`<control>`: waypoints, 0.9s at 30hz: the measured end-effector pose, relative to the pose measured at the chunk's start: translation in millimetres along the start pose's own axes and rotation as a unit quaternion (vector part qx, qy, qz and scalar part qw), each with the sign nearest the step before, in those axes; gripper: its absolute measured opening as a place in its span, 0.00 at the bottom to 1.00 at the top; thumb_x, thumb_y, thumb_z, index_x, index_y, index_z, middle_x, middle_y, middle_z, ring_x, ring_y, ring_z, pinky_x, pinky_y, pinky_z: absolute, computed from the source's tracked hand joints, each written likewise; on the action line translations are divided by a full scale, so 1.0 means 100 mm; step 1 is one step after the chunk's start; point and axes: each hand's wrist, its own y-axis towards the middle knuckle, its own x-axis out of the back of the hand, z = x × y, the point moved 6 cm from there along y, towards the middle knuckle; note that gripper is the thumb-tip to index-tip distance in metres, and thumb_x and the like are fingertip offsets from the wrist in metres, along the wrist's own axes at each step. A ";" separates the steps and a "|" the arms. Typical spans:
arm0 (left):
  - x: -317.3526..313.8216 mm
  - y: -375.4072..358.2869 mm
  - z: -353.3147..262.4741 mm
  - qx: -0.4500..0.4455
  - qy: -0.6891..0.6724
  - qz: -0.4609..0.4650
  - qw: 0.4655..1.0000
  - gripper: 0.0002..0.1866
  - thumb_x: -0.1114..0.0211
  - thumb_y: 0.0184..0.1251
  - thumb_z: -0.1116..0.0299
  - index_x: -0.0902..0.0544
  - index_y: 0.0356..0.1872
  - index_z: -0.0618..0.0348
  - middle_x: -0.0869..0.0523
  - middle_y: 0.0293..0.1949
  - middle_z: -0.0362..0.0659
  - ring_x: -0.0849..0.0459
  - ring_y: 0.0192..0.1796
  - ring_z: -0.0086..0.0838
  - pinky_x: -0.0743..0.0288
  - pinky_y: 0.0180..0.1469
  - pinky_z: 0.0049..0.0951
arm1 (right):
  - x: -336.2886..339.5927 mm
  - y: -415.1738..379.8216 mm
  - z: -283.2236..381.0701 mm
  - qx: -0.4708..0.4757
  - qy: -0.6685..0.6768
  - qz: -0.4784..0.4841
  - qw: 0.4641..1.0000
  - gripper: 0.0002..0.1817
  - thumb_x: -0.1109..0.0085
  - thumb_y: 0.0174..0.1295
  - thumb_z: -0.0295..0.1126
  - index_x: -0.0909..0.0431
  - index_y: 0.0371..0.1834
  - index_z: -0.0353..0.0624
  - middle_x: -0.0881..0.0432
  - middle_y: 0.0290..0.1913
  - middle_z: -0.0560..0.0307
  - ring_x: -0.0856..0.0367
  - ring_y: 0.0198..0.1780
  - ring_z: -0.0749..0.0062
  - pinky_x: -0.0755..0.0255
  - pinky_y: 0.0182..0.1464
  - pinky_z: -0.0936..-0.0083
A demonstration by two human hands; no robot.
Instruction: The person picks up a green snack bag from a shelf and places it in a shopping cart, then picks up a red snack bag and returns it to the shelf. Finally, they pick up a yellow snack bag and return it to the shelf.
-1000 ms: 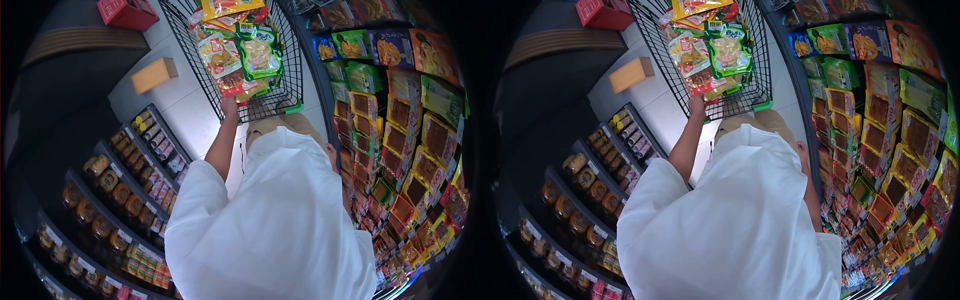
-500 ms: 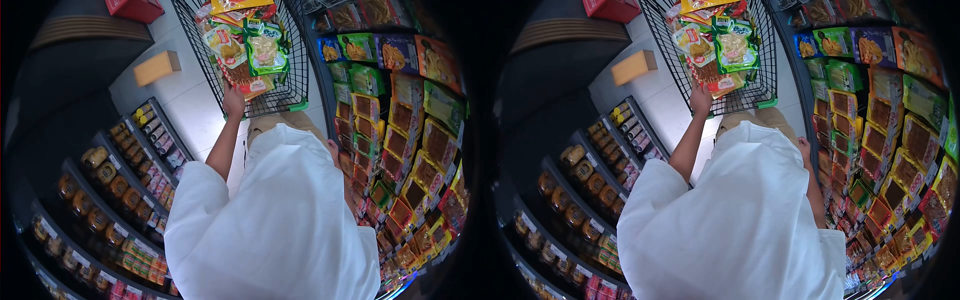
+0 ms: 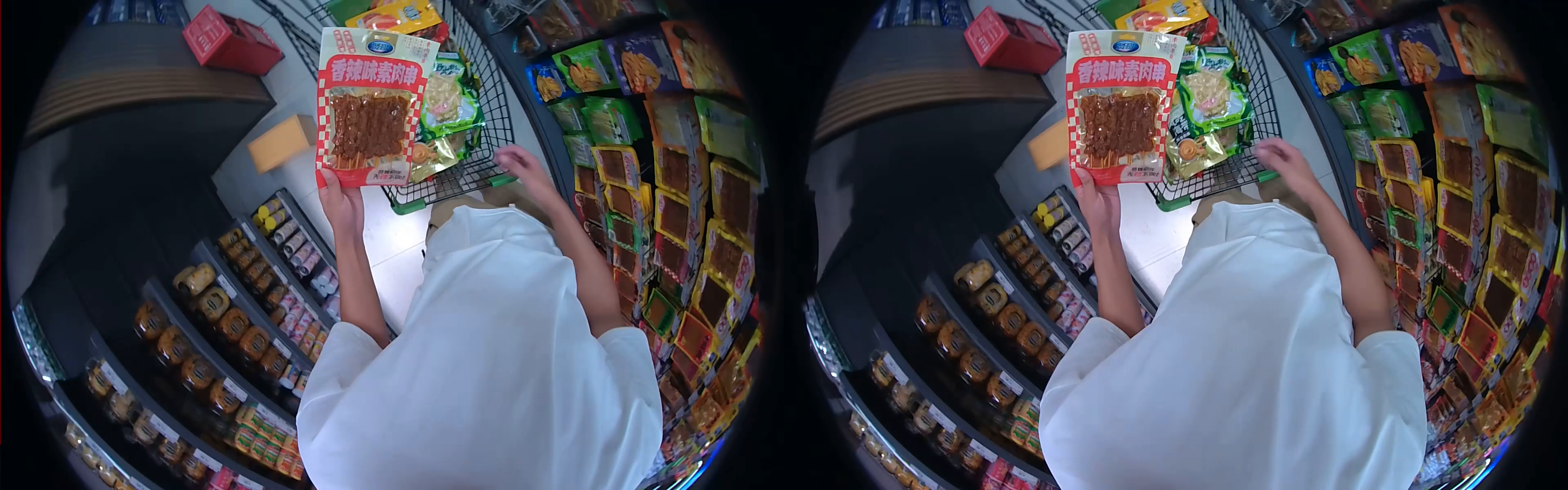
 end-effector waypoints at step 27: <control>-1.99 -0.60 1.91 0.280 0.326 0.444 0.786 0.17 0.37 0.66 0.68 0.23 0.53 0.64 0.17 0.47 0.41 0.20 0.47 0.23 0.28 0.51 0.25 | 0.60 -1.15 -0.10 0.068 0.106 -0.219 0.968 0.23 0.31 0.55 0.41 0.20 0.50 0.38 0.17 0.45 0.58 0.21 0.46 0.75 0.28 0.53 0.74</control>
